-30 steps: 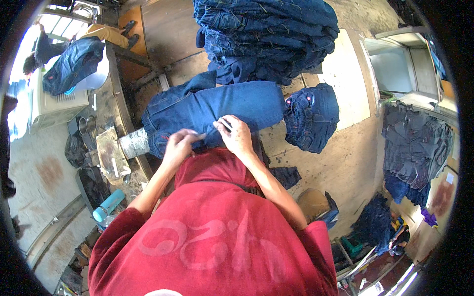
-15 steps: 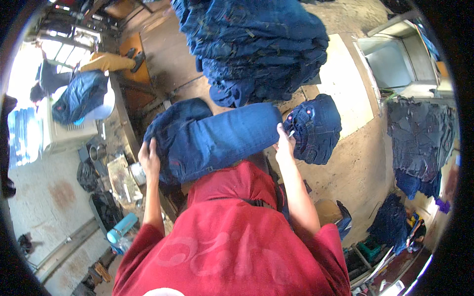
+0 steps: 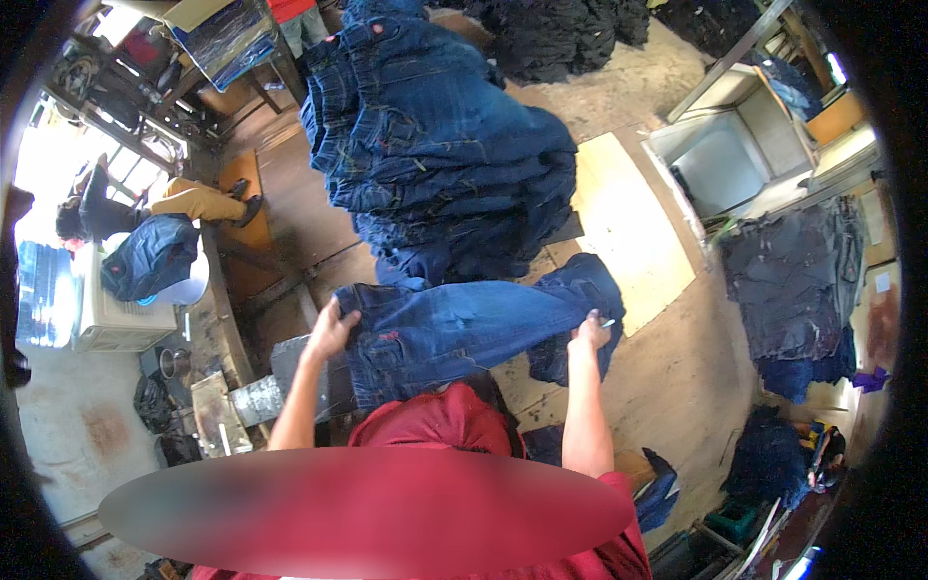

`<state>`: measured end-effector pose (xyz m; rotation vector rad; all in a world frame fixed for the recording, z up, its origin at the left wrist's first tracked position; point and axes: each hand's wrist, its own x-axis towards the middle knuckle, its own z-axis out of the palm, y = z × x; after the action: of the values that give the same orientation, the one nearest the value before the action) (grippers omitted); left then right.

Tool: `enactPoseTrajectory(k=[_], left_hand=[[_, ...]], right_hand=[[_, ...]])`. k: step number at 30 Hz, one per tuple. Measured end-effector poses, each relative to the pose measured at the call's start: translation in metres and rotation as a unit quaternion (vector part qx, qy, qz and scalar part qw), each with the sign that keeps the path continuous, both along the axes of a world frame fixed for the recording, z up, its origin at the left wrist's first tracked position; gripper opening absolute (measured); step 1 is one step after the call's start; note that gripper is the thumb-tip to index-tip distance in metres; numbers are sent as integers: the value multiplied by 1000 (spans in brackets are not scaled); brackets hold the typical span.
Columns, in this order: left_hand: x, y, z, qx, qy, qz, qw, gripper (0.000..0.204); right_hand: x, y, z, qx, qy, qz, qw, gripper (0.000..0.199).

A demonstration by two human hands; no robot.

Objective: The person repeatedly picks up pairs of denim jeans from a pile, uses a small tool to pull out loose threads and lint from seams and pockets, and places the jeans back on the pile. The process is repeated for multiple pairs throughout the clip.

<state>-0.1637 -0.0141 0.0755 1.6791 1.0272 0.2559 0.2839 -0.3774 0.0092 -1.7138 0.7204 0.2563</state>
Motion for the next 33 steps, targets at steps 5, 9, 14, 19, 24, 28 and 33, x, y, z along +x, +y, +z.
enactPoseTrajectory(k=[5, 9, 14, 19, 24, 28, 33], left_hand=[[107, -14, 1, -247, -82, -6, 965, 42], [240, -108, 47, -463, -253, -96, 844, 49], [365, -111, 198, -439, -382, -140, 801, 47], [399, -8, 343, -212, -523, -160, 810, 52], [316, 110, 395, 101, -424, 110, 893, 44], [259, 188, 326, 592, -90, 195, 777, 80], [269, 203, 151, 680, 358, -110, 631, 73]], right_hand=[[74, -107, 23, 218, -65, 8, 974, 19], [188, -231, 116, 297, -180, -136, 928, 23], [252, -276, 306, 307, -371, -122, 868, 20], [239, -188, 426, 382, -366, 106, 842, 15], [218, -90, 399, 229, -212, 300, 901, 42], [218, -71, 265, 144, -99, 376, 910, 47], [183, -89, 27, -52, 11, 335, 941, 41]])
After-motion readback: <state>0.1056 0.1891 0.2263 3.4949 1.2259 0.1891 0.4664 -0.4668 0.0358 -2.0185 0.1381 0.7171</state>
